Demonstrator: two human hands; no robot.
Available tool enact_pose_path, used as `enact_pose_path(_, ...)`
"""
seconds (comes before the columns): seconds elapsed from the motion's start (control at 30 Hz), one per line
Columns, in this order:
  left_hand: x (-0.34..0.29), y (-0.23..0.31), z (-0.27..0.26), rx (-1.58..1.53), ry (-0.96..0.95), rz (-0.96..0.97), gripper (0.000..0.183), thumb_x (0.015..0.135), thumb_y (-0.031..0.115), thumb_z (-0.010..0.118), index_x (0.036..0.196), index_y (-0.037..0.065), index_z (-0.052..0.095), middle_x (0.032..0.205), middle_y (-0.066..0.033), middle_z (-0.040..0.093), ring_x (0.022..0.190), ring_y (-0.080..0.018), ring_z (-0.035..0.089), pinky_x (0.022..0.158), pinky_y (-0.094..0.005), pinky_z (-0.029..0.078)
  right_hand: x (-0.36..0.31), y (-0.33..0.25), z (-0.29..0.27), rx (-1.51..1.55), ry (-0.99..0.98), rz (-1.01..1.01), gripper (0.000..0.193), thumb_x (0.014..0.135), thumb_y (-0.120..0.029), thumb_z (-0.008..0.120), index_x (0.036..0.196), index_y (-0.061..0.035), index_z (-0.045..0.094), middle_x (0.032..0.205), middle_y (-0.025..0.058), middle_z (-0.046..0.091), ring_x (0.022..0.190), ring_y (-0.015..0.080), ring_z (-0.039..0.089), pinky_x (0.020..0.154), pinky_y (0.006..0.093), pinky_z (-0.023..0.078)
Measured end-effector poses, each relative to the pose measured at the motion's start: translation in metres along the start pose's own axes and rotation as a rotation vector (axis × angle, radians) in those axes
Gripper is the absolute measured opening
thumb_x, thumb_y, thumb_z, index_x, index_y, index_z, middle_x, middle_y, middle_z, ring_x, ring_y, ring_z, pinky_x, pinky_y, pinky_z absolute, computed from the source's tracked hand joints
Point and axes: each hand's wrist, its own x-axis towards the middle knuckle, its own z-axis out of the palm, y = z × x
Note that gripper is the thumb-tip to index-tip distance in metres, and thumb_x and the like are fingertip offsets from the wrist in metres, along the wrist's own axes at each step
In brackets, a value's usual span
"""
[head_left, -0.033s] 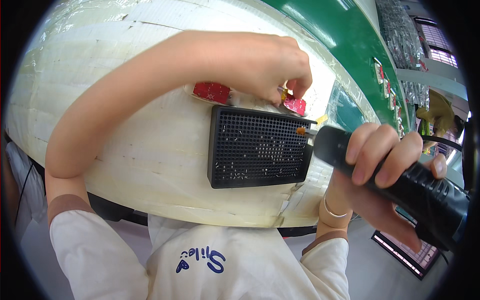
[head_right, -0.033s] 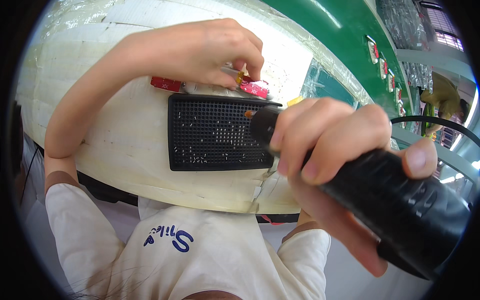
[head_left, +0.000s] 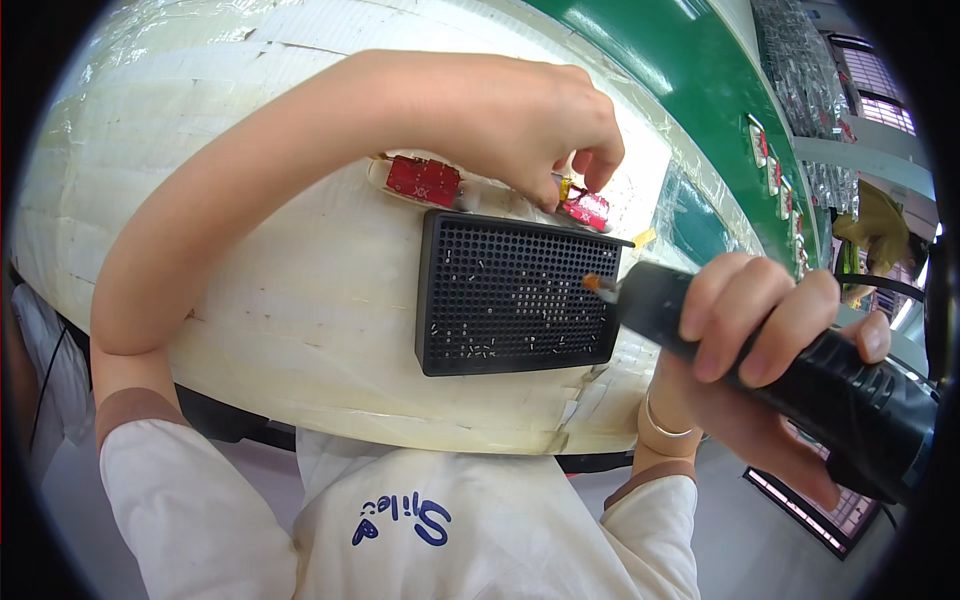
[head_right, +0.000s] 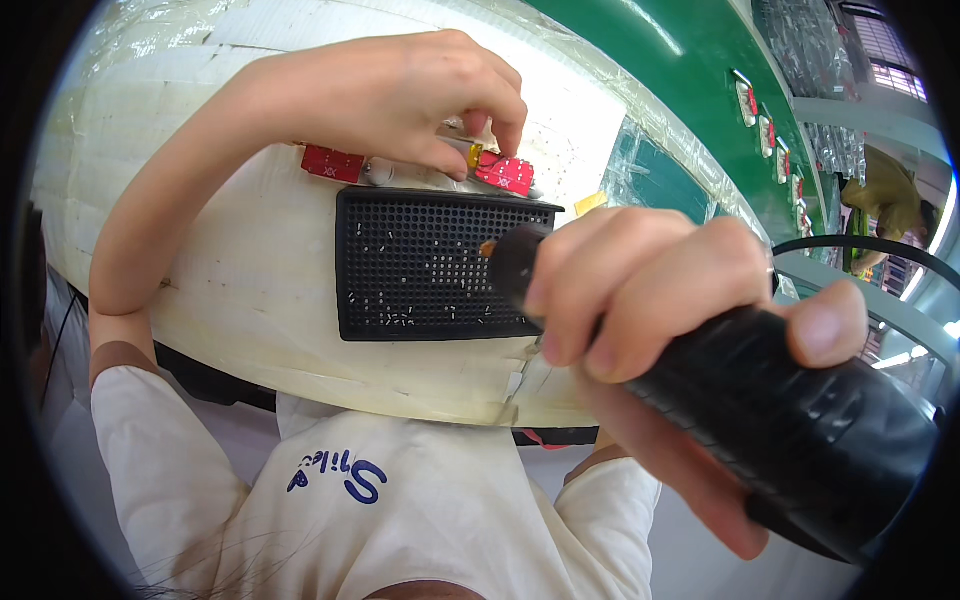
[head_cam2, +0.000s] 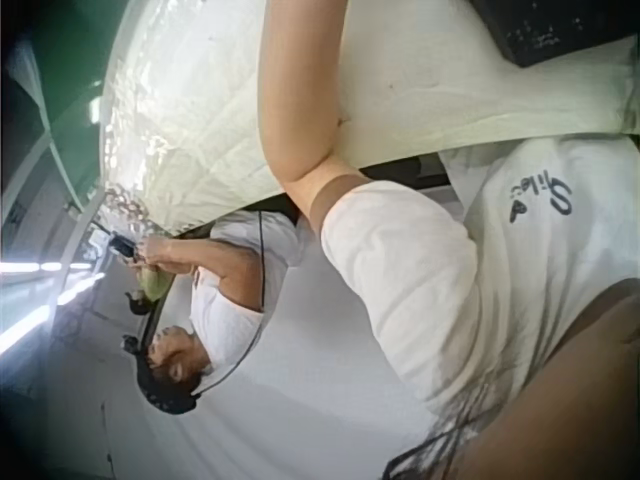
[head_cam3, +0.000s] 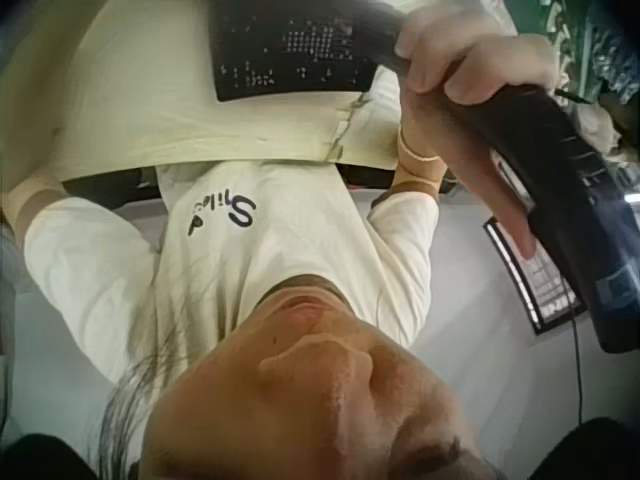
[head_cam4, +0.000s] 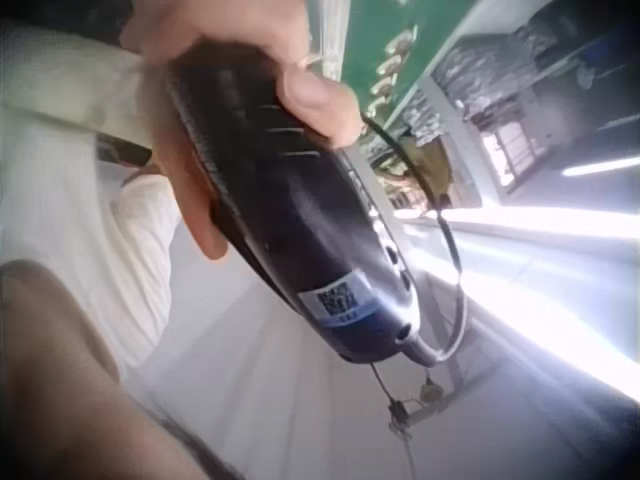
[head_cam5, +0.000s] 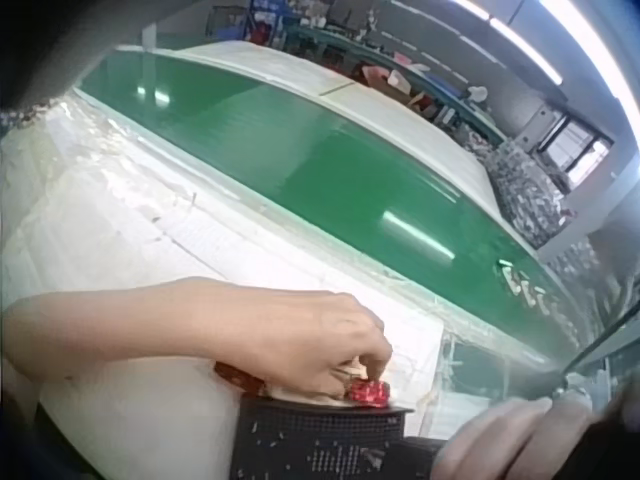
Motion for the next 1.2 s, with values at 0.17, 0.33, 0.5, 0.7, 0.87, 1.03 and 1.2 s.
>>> enact_pose_path(0.17, 0.004, 0.005, -0.005, -0.095, -0.014, -0.027, 0.032, 0.065, 0.009, 0.070, 0.094, 0.000, 0.060, 0.078, -0.0110, 0.059, 0.078, -0.0240, 0.058, 0.072, -0.0337, 0.048, -0.004, 0.010, 0.000, 0.024, -0.049, 0.035, 0.080, 0.068, -0.071, 0.057, 0.121, -0.0157, 0.036, 0.071, 0.0023, 0.046, 0.049, 0.0140, 0.049, 0.046, 0.0290, 0.040)
enact_pose_path(0.33, 0.002, -0.001, 0.003, -0.027, 0.007, 0.019, 0.028, 0.067, 0.011, 0.069, 0.092, 0.000, 0.062, 0.078, -0.0111, 0.060, 0.077, -0.0238, 0.058, 0.072, -0.0337, 0.048, -0.005, 0.017, 0.001, 0.035, -0.031, 0.023, 0.079, 0.069, -0.072, 0.055, 0.121, -0.0162, 0.035, 0.070, 0.0026, 0.046, 0.048, 0.0144, 0.049, 0.045, 0.0288, 0.040)
enact_pose_path(0.5, 0.005, -0.004, 0.010, -0.048, 0.024, 0.018, 0.021, 0.069, 0.009, 0.068, 0.087, -0.001, 0.065, 0.079, -0.0113, 0.061, 0.076, -0.0236, 0.059, 0.071, -0.0327, 0.048, -0.003, 0.013, 0.002, 0.021, -0.011, 0.024, 0.079, 0.069, -0.072, 0.055, 0.121, -0.0162, 0.036, 0.070, 0.0026, 0.046, 0.049, 0.0138, 0.049, 0.045, 0.0281, 0.039)
enact_pose_path(0.7, 0.006, -0.002, 0.011, -0.019, 0.059, 0.008, 0.015, 0.068, 0.006, 0.068, 0.080, -0.002, 0.067, 0.076, -0.0114, 0.060, 0.071, -0.0228, 0.060, 0.068, -0.0314, 0.049, 0.006, -0.002, -0.021, -0.118, 0.024, -0.071, 0.087, 0.061, -0.079, 0.054, 0.121, -0.0174, 0.043, 0.078, 0.0013, 0.045, 0.056, 0.0125, 0.045, 0.057, 0.0293, 0.036)
enact_pose_path(0.87, 0.005, -0.001, 0.010, -0.014, 0.042, -0.008, 0.014, 0.067, 0.004, 0.067, 0.080, -0.003, 0.067, 0.075, -0.0114, 0.060, 0.070, -0.0222, 0.060, 0.067, -0.0308, 0.050, 0.007, 0.023, -0.037, -0.145, 0.026, -0.111, 0.095, 0.061, -0.088, 0.033, 0.125, -0.0174, 0.040, 0.075, 0.0046, 0.045, 0.053, 0.0150, 0.044, 0.052, 0.0314, 0.039)
enact_pose_path(1.03, 0.005, -0.001, 0.009, -0.031, 0.032, -0.013, 0.014, 0.067, 0.003, 0.066, 0.080, -0.002, 0.067, 0.075, -0.0110, 0.060, 0.070, -0.0221, 0.059, 0.066, -0.0310, 0.050, 0.004, 0.035, -0.039, -0.082, 0.074, -0.127, 0.095, 0.064, -0.088, 0.028, 0.126, -0.0158, 0.037, 0.073, 0.0064, 0.045, 0.051, 0.0157, 0.045, 0.050, 0.0319, 0.040)
enact_pose_path(1.2, 0.006, -0.001, 0.009, -0.069, 0.034, -0.025, 0.014, 0.067, 0.003, 0.065, 0.080, -0.003, 0.067, 0.074, -0.0109, 0.060, 0.069, -0.0222, 0.059, 0.066, -0.0307, 0.049, 0.003, 0.039, -0.042, -0.092, 0.082, -0.049, 0.094, 0.063, -0.088, 0.029, 0.125, -0.0185, 0.039, 0.073, 0.0051, 0.044, 0.053, 0.0149, 0.044, 0.050, 0.0311, 0.039)
